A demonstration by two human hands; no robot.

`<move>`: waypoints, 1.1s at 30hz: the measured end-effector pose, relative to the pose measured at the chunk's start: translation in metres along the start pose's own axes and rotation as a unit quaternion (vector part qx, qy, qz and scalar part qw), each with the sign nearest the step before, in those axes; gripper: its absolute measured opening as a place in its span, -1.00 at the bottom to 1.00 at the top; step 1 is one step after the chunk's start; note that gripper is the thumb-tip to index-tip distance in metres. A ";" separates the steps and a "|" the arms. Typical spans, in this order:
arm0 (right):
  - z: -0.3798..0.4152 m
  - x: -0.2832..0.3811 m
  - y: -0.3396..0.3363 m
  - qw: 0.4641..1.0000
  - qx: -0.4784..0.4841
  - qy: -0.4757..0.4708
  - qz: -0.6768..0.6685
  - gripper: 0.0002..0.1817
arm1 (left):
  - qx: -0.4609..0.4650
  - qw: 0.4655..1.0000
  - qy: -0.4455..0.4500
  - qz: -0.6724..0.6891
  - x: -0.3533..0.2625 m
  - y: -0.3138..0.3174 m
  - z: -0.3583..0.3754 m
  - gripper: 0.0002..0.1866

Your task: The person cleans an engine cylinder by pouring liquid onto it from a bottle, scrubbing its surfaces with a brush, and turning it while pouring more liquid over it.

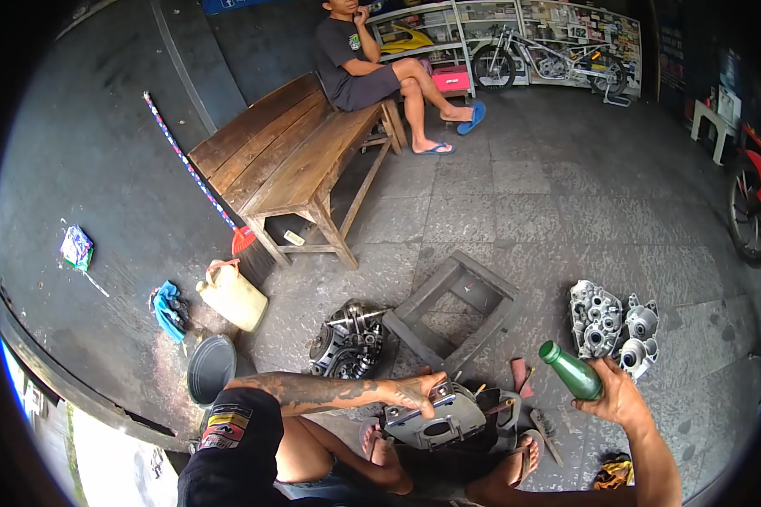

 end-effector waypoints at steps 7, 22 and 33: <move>0.013 0.041 0.004 0.983 0.176 0.040 -0.019 -0.29 | 0.007 0.988 -0.013 0.156 0.022 -0.002 -0.021 -0.25; -0.021 0.119 0.001 0.923 0.304 -0.051 0.231 -0.45 | 0.029 0.997 -0.012 0.066 0.007 -0.010 -0.022 -0.42; -0.036 0.130 -0.005 0.917 0.275 -0.040 0.285 -0.42 | 0.027 0.998 0.009 0.059 0.006 -0.011 -0.014 -0.40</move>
Point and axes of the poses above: each hand's wrist, its own z-axis away from the middle knuckle, its own y-axis out of the palm, x = y × z, the point moved 2 cm from there along -z, towards the middle knuckle, and after that the axes turned 13 degrees about -y, right-handed, at the moved point
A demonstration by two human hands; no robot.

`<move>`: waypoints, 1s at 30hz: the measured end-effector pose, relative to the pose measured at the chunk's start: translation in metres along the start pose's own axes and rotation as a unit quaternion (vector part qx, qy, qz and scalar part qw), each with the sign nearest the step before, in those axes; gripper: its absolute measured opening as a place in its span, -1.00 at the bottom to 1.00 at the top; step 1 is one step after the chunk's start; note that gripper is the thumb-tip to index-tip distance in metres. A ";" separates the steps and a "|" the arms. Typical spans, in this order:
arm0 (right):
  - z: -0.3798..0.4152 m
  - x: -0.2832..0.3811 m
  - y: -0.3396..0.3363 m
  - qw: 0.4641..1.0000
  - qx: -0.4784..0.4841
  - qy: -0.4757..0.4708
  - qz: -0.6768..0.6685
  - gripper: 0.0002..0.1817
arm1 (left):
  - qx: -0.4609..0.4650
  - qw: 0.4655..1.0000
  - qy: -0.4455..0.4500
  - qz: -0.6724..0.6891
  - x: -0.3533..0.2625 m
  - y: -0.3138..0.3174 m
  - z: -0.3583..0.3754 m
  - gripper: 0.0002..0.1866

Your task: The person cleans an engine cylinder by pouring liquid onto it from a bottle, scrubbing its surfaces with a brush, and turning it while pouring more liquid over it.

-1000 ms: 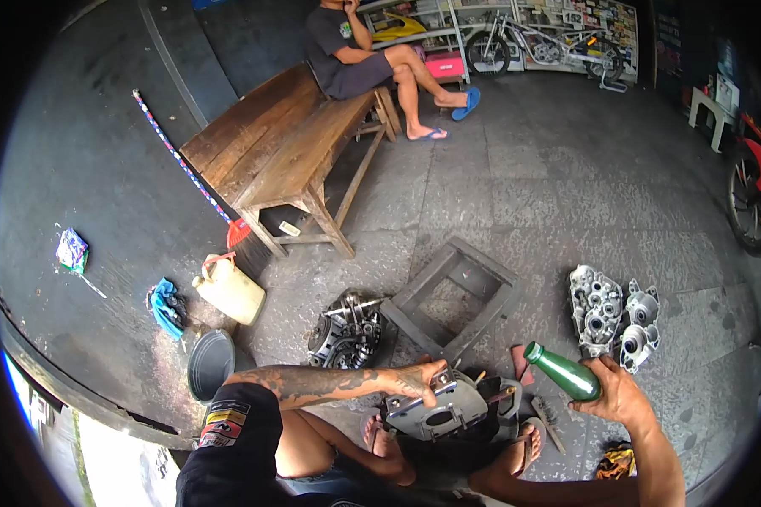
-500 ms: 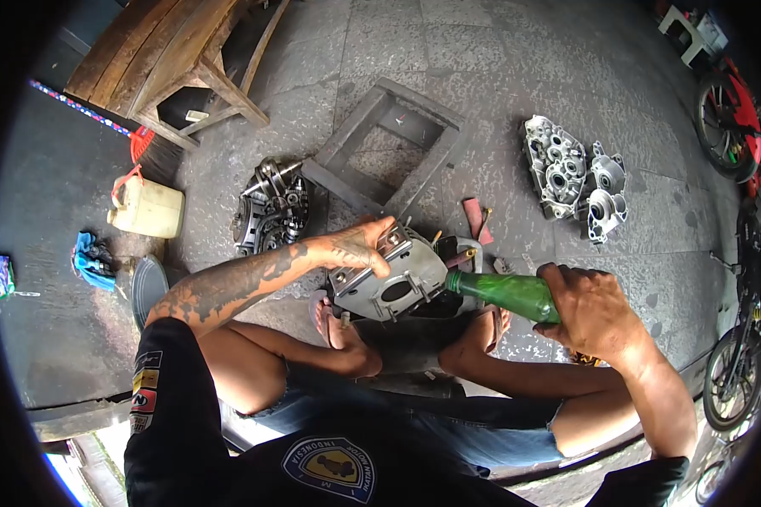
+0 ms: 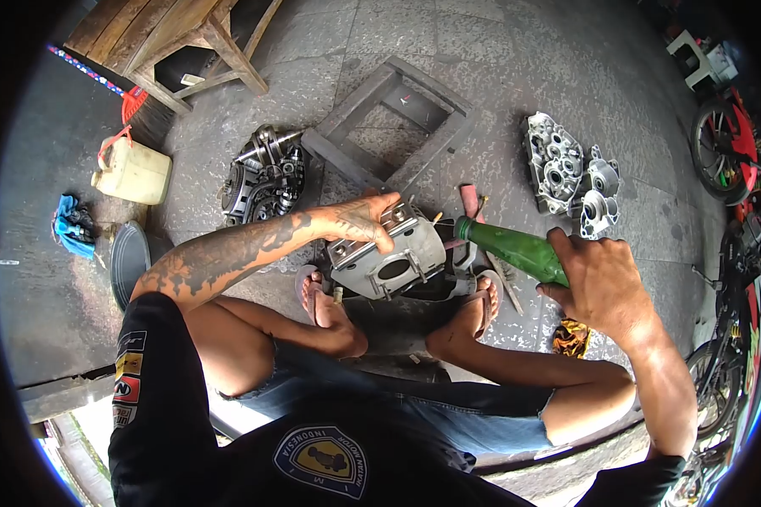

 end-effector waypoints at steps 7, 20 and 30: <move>-0.001 -0.003 0.006 1.000 0.013 0.012 -0.021 -0.41 | -0.001 1.000 -0.012 -0.001 0.000 0.002 -0.003 -0.30; -0.017 0.010 0.008 0.998 0.019 -0.011 -0.061 -0.45 | -0.029 0.998 -0.028 -0.041 0.009 -0.003 -0.010 -0.11; -0.023 0.023 0.015 0.997 0.023 -0.032 -0.074 -0.44 | -0.036 0.997 -0.030 -0.069 0.003 -0.002 -0.005 0.12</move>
Point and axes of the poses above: each hand's wrist, its own z-axis away from the middle knuckle, its own y-axis out of the palm, x = y × z, the point moved 2 cm from there along -z, towards the middle knuckle, and after that the axes turned 13 degrees about -y, right-handed, at the moved point
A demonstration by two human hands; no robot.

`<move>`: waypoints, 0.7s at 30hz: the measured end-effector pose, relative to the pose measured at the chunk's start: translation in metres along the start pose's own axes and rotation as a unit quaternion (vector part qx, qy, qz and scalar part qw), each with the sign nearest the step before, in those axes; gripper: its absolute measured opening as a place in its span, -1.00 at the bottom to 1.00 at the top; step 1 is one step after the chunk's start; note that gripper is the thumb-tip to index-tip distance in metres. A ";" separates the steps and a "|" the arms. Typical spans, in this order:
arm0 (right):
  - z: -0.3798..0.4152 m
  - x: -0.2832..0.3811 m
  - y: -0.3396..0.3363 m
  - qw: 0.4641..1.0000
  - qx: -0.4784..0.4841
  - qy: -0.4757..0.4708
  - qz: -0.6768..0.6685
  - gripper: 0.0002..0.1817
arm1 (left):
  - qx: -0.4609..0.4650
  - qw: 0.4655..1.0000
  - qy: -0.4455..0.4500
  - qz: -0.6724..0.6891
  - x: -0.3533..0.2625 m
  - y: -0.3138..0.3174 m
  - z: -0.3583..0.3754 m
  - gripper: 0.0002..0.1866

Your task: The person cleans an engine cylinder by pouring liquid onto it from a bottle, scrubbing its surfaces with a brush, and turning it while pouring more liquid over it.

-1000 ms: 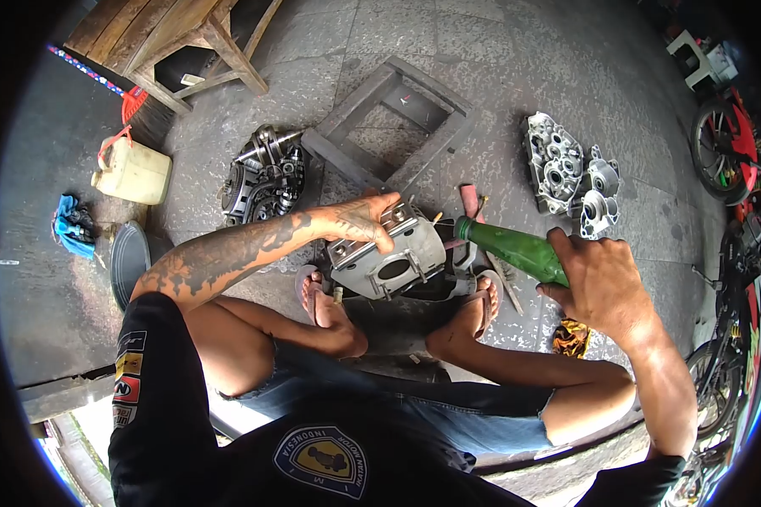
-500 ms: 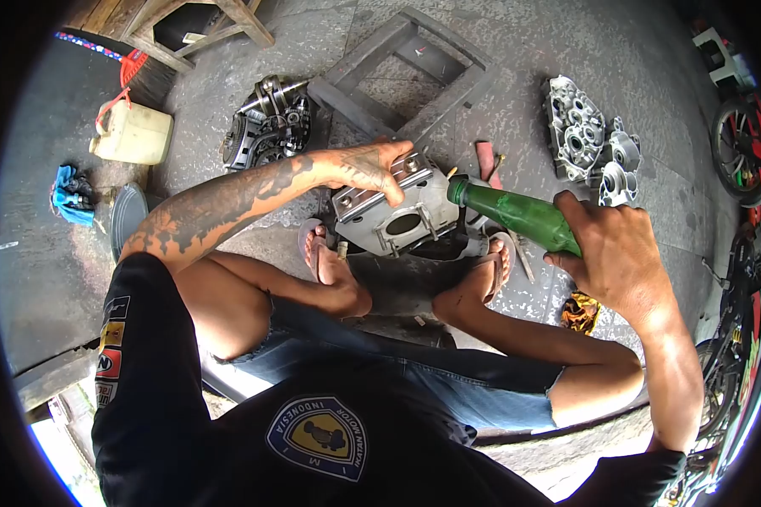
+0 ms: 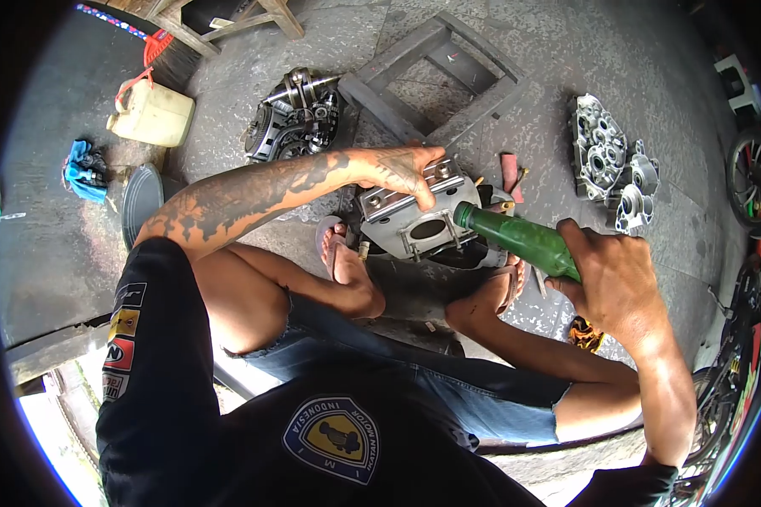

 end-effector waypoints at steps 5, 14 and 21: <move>-0.001 0.006 0.004 1.000 -0.015 -0.011 -0.011 -0.46 | 0.029 0.999 -0.015 0.009 0.000 -0.002 -0.001 0.21; -0.004 0.007 0.013 0.998 -0.044 -0.033 -0.027 -0.46 | 0.032 0.999 -0.003 0.040 -0.004 -0.002 0.004 0.17; 0.007 0.004 0.012 0.998 -0.034 -0.010 -0.043 -0.44 | -0.048 0.997 0.039 -0.040 -0.007 0.000 0.019 -0.03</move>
Point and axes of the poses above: each hand's wrist, its own z-axis away from the middle knuckle, its own y-axis out of the palm, x = y × z, the point moved 2 cm from there along -z, towards the middle knuckle, and after that the axes turned 13 degrees about -y, right-handed, at the moved point
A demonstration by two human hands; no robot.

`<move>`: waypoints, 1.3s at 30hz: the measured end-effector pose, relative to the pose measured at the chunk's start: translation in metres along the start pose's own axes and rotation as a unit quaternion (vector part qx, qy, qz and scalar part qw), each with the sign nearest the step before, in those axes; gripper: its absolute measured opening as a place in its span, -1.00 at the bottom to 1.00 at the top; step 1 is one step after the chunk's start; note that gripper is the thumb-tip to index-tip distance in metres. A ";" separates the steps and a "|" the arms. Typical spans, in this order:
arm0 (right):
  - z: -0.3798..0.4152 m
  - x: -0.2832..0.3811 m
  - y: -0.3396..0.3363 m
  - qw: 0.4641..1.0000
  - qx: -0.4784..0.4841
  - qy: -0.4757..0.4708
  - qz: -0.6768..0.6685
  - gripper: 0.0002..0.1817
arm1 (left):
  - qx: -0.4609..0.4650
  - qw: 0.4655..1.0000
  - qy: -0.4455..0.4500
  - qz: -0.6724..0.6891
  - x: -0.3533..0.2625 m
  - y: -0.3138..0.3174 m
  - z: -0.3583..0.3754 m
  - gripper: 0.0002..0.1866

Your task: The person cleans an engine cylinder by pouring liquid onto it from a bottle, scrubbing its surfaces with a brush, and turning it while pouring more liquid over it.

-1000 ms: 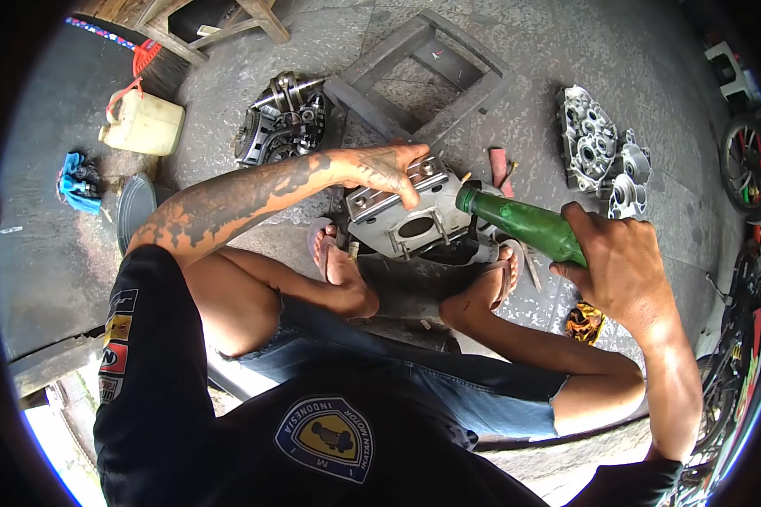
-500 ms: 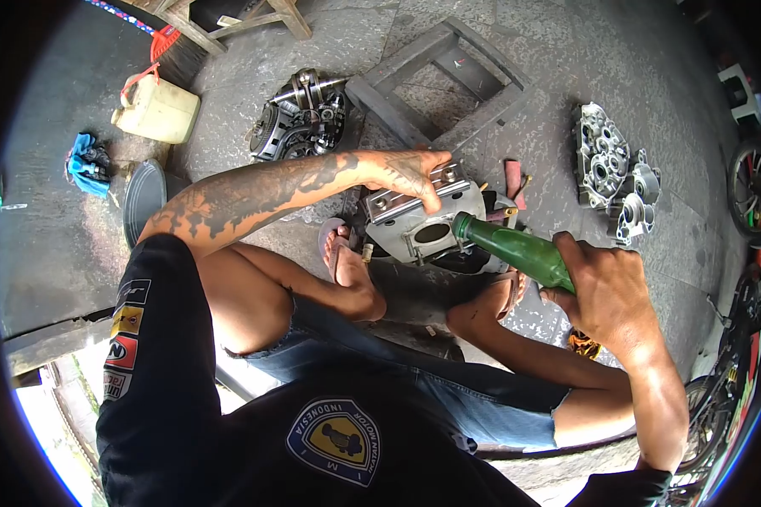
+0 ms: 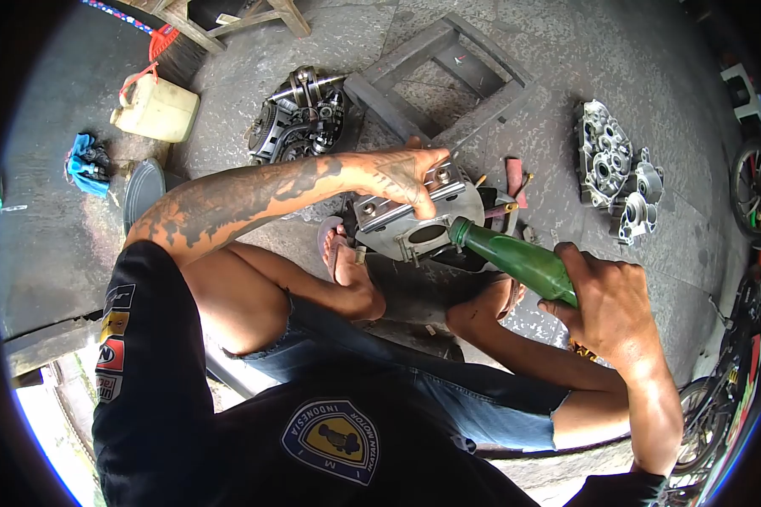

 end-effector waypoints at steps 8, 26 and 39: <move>0.018 -0.007 -0.011 0.998 -0.042 0.035 0.008 -0.40 | -0.010 1.000 0.006 -0.005 -0.020 -0.016 0.014 -0.15; 0.038 -0.049 0.019 0.994 -0.006 0.087 0.063 -0.45 | -0.061 0.997 -0.007 -0.041 -0.017 -0.017 0.008 -0.07; 0.039 -0.052 0.035 0.994 0.017 0.086 0.070 -0.49 | -0.065 0.998 0.009 0.004 -0.012 -0.016 0.004 -0.09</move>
Point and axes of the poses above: each hand's wrist, its own z-axis away from the middle knuckle, its own y-axis out of the palm, x = y × z, the point moved 2 cm from there along -z, towards the middle knuckle, and after that the axes turned 13 degrees about -y, right-handed, at the moved point
